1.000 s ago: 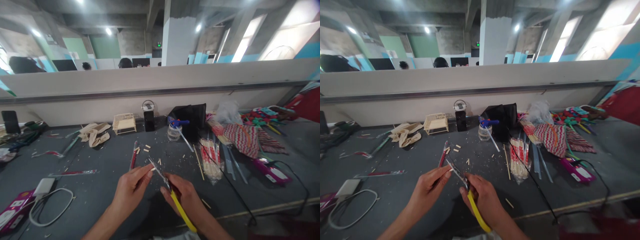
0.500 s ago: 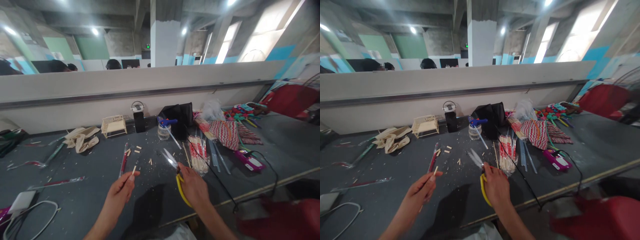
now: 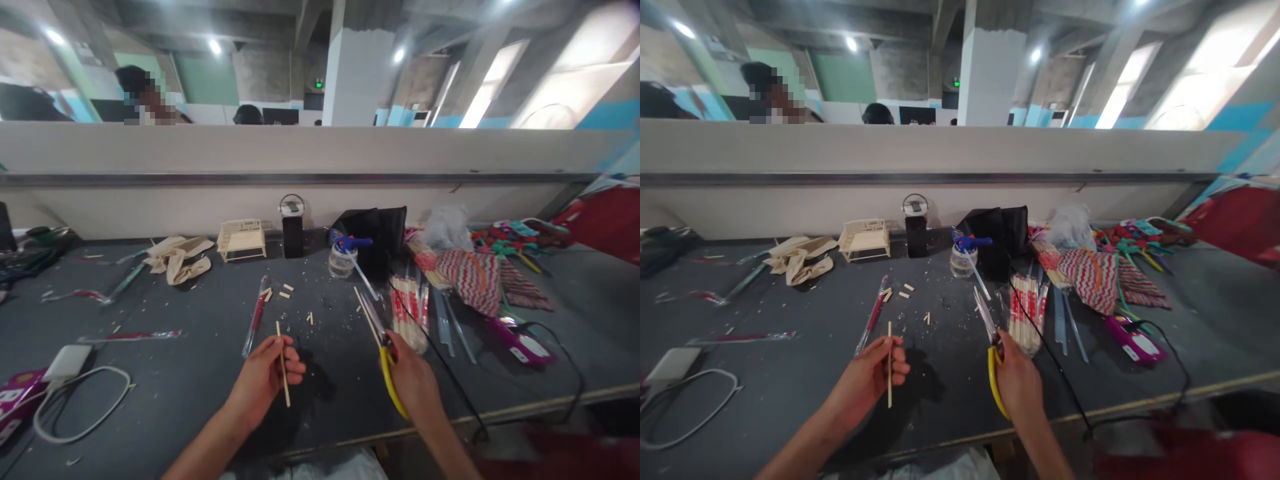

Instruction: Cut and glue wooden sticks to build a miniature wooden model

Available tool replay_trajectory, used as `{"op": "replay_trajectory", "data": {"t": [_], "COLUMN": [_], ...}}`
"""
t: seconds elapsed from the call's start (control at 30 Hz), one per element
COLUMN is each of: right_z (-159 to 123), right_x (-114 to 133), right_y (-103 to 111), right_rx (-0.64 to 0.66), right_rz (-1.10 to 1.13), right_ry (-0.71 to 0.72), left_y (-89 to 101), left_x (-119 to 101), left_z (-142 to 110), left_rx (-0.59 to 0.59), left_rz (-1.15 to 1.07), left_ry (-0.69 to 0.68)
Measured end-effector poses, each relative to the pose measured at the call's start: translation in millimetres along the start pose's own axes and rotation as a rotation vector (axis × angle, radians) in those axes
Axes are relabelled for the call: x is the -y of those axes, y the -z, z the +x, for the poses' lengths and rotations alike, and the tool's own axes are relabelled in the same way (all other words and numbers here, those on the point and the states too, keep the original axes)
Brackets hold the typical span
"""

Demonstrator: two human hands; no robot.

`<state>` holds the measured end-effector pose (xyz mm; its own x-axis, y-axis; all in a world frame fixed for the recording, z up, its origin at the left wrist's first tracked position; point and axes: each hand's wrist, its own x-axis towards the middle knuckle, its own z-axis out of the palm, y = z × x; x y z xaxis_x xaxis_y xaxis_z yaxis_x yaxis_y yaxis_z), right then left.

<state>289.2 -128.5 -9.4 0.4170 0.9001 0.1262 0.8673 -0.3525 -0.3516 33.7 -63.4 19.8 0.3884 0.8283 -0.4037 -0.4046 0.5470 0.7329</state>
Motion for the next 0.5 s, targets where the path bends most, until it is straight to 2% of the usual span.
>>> {"op": "replay_trajectory", "data": {"t": [0.13,0.23,0.3,0.37,0.43,0.5], "right_z": [-30,-41,-39,-33,-27,-24], "right_x": [26,65,91,110,121,126], "right_y": [6,11,13,13,11,9], "right_rx": [-0.002,0.111,0.18,0.185,0.21,0.306], "right_rz": [0.423,0.601,0.711,0.804,0.889,1.009], "right_ry": [0.106,0.111,0.095,0.059,0.019,-0.006], "left_y": [-1.3,-8.9,-15.3,-20.3,-22.8,-23.2], "left_x": [-2,-2,-4,-8,-13,-20], "left_z": [3,4,5,5,5,5], "left_rx": [-0.039,-0.023,-0.024,-0.041,-0.064,-0.077], "left_rz": [-0.105,-0.16,-0.182,-0.198,-0.208,-0.213], "left_ry": [0.03,0.012,-0.013,-0.047,-0.083,-0.124]}}
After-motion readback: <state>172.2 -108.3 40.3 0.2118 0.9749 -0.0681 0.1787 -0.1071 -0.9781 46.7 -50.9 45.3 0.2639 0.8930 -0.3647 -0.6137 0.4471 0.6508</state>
